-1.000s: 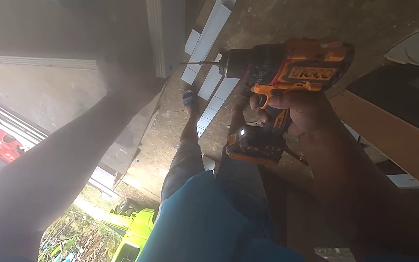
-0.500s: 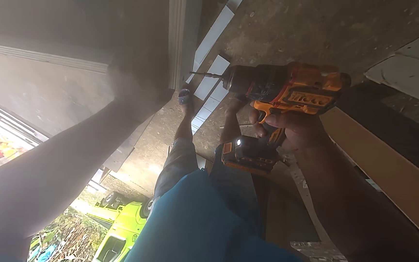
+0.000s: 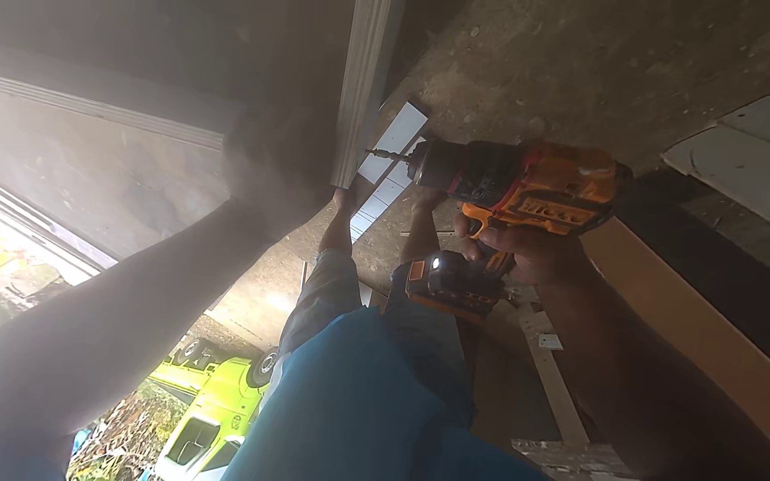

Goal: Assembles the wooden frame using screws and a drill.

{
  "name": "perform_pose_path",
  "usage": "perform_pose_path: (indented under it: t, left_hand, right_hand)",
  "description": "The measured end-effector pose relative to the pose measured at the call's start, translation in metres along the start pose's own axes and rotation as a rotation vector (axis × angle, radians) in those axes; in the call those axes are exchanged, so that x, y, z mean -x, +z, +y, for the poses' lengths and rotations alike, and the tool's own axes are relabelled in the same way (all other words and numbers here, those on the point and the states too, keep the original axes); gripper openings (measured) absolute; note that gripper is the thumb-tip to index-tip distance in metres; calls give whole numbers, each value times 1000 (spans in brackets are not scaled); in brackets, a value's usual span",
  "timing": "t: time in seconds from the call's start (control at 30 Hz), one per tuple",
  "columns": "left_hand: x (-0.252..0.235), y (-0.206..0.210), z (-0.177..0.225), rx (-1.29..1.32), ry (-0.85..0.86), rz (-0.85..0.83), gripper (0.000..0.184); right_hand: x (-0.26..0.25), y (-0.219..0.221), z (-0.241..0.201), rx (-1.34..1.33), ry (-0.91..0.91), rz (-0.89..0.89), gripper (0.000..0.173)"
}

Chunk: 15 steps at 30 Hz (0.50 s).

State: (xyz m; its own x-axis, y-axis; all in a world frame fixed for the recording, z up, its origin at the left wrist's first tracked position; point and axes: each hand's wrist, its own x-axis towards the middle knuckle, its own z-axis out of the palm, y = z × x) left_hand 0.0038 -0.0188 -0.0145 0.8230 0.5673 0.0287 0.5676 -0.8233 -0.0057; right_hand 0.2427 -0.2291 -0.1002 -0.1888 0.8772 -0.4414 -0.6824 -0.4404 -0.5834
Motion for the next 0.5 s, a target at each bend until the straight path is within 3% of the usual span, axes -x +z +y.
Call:
perform_pose_path:
  t: [0.23, 0.43, 0.5]
  left_hand:
    - [-1, 1, 2, -8, -16, 13, 28]
    - [-1, 3, 0, -7, -2, 39, 27]
    - [-1, 2, -2, -3, 11, 36, 26]
  right_hand:
    - [-4, -1, 12, -3, -39, -9, 21]
    - [-7, -17, 10, 352, -85, 3, 16]
    - [-14, -24, 7, 338, -79, -25, 17]
